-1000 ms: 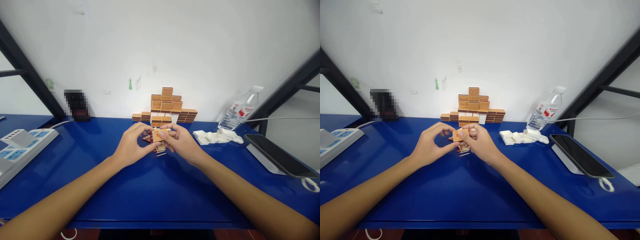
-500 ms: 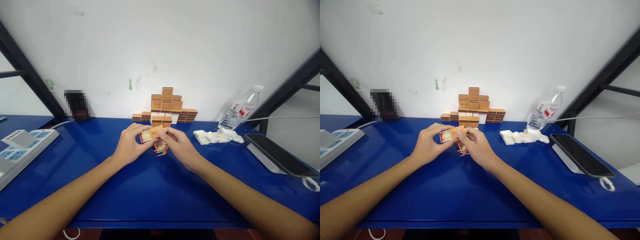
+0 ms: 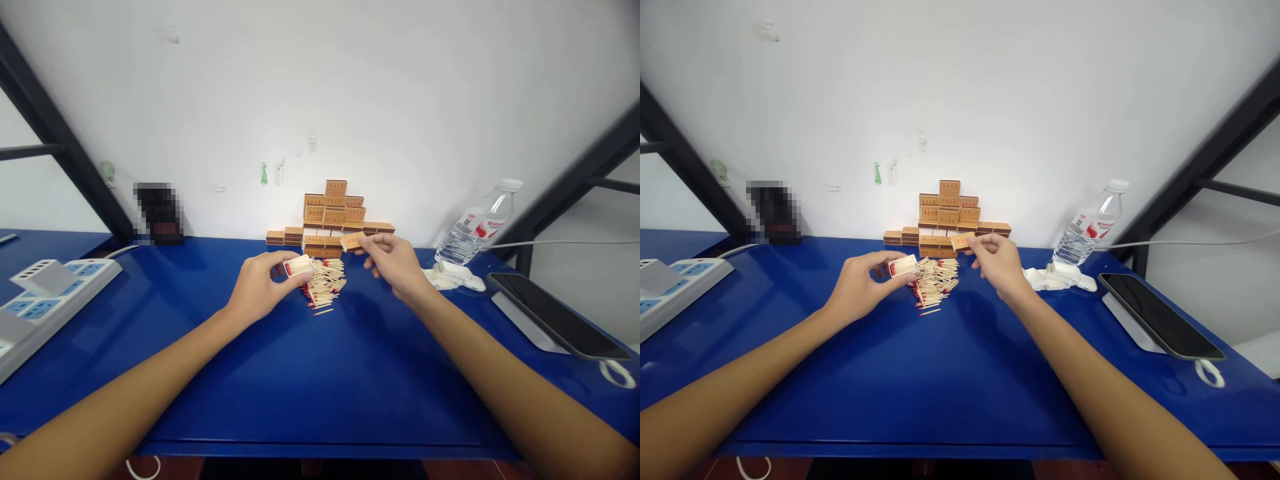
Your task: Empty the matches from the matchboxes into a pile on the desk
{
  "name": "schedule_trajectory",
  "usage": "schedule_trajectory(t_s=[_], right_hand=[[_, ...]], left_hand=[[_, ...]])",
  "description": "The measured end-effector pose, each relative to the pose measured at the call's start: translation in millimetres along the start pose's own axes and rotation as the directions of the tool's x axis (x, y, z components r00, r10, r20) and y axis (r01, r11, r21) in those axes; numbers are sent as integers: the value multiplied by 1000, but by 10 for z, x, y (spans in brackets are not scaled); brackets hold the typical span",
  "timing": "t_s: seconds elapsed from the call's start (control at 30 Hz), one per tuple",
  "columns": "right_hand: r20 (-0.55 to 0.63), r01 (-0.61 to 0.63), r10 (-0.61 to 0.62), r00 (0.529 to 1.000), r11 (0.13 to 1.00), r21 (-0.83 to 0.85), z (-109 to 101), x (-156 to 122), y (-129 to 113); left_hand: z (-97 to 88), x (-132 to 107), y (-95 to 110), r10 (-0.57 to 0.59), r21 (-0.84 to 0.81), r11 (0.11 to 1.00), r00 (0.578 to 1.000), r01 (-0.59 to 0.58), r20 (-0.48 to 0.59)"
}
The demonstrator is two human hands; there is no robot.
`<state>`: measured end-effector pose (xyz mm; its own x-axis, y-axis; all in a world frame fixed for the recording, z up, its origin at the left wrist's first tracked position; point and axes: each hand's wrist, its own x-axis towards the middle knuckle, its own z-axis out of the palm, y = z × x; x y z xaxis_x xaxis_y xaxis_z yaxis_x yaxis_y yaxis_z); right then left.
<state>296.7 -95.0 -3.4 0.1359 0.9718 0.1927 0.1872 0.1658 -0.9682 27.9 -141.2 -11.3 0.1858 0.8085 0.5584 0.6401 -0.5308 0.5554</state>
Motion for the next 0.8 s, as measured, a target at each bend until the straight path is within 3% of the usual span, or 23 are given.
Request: schedule_trajectory(t_s=[0.17,0.27,0.43,0.57,0.67,0.8], right_hand=[[-205,-7,-6,979,998,-62,-393,390,45],[-271,-17,1,963,998,-56,-510,620,72],[-162,8,-38,986,983,-183,-446,883,208],[-212,46,-114,971,953,-299,-406,946,321],[-261,60,-216,941,865,-498,-428,968,372],[-227,102,-322,919,751,-652,-439,996,435]], left_hand=[[-15,7,-3,-15,-74,997,999,17,28],[-11,7,-29,-21,-76,997,1000,22,21],[-5,3,-65,8,-58,998,1000,-8,10],[-6,-3,-68,-3,-45,999,1000,3,6],[-5,-9,-75,-7,-38,999,1000,7,4],[1,-13,-82,-6,-23,1000,1000,6,-3]])
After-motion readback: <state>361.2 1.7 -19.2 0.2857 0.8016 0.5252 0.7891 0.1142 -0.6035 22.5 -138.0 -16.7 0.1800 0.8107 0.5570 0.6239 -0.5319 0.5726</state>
